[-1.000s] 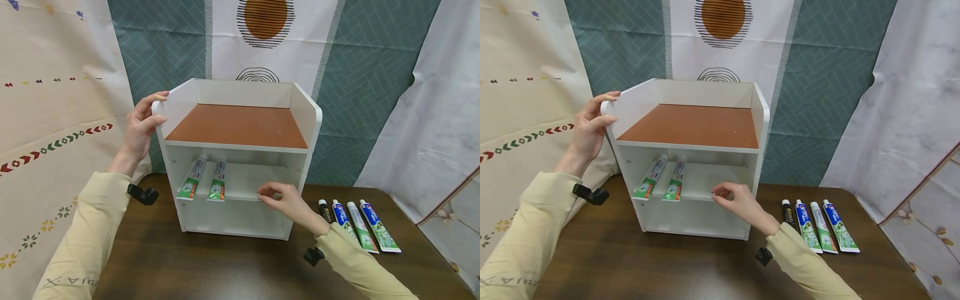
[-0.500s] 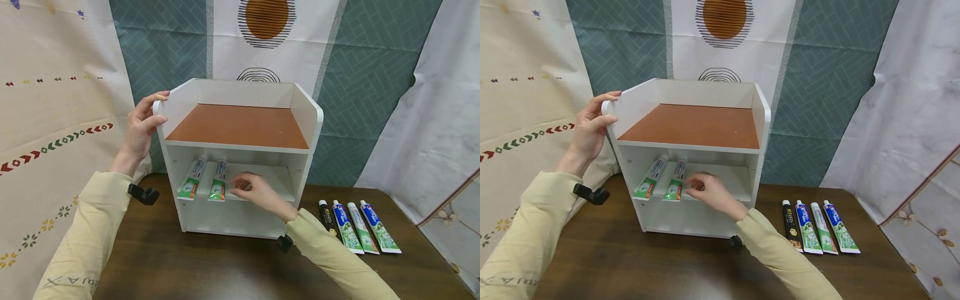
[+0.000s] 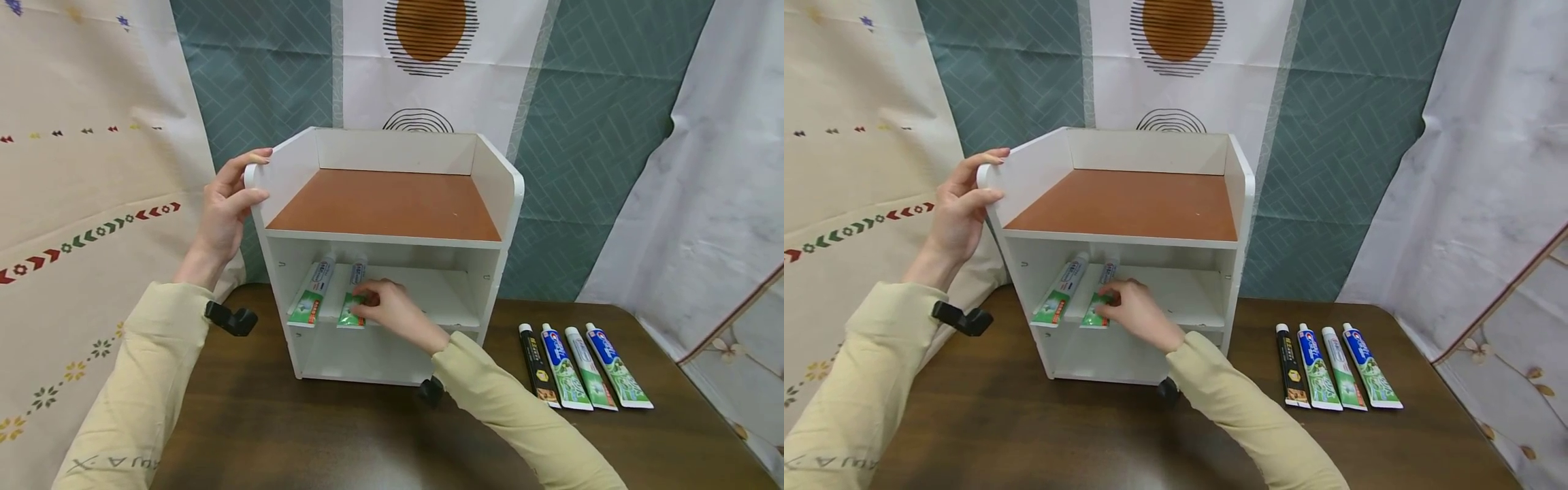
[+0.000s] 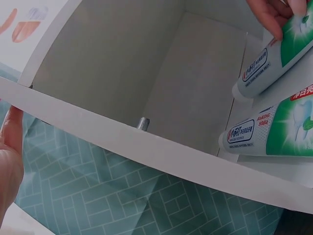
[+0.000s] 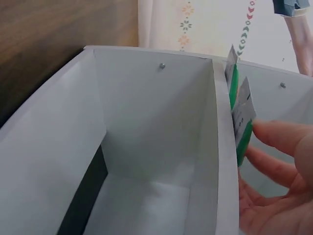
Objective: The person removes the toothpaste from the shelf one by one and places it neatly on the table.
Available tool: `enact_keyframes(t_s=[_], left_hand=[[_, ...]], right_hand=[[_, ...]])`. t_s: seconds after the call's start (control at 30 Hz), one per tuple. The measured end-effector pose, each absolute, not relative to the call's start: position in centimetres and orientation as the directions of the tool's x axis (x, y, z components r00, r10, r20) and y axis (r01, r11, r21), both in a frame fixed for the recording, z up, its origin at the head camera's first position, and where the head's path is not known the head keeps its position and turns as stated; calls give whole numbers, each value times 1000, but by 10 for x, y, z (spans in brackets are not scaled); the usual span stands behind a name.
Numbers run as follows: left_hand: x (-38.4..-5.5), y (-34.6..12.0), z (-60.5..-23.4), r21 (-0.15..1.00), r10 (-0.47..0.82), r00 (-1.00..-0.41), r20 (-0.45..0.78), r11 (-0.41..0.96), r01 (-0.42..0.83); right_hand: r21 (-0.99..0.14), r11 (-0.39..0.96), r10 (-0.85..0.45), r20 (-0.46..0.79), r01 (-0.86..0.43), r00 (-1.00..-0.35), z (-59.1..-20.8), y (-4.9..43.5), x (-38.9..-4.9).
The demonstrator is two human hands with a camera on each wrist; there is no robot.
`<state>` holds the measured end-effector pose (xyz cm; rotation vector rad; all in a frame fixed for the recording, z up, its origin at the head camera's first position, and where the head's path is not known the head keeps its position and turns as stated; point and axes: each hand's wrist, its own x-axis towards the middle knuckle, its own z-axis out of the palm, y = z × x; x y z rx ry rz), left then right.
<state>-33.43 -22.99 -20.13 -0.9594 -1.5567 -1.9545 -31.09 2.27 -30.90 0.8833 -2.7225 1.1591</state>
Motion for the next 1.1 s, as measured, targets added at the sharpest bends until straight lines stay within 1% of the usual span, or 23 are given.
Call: enact_keyframes(t_s=[0.17,0.4,0.5,0.67,0.93,1.1], left_hand=[[-333,-231,-200,645,66,-653,755,-254,720],[-332,-232,-200,648,59,-657,751,-253,718],[-332,-232,-200,646,56,-657,752,-257,719],[-332,-230,-200,651,59,-660,749,-249,717],[-333,-229,-200,647,62,-655,753,-248,721],[-334,-230,-201,647,63,-655,753,-248,721]], right_hand=[[-633,593,-476,222,-497,-851,-301,13,-309],[-608,619,-485,201,-496,-851,-291,0,-307],[-675,584,-475,166,-451,-864,-290,-1,-307],[-801,484,-472,101,-353,-876,-292,5,-308],[-866,418,-459,60,-275,-887,-293,21,-305],[-918,340,-444,37,-206,-895,-292,39,-301]])
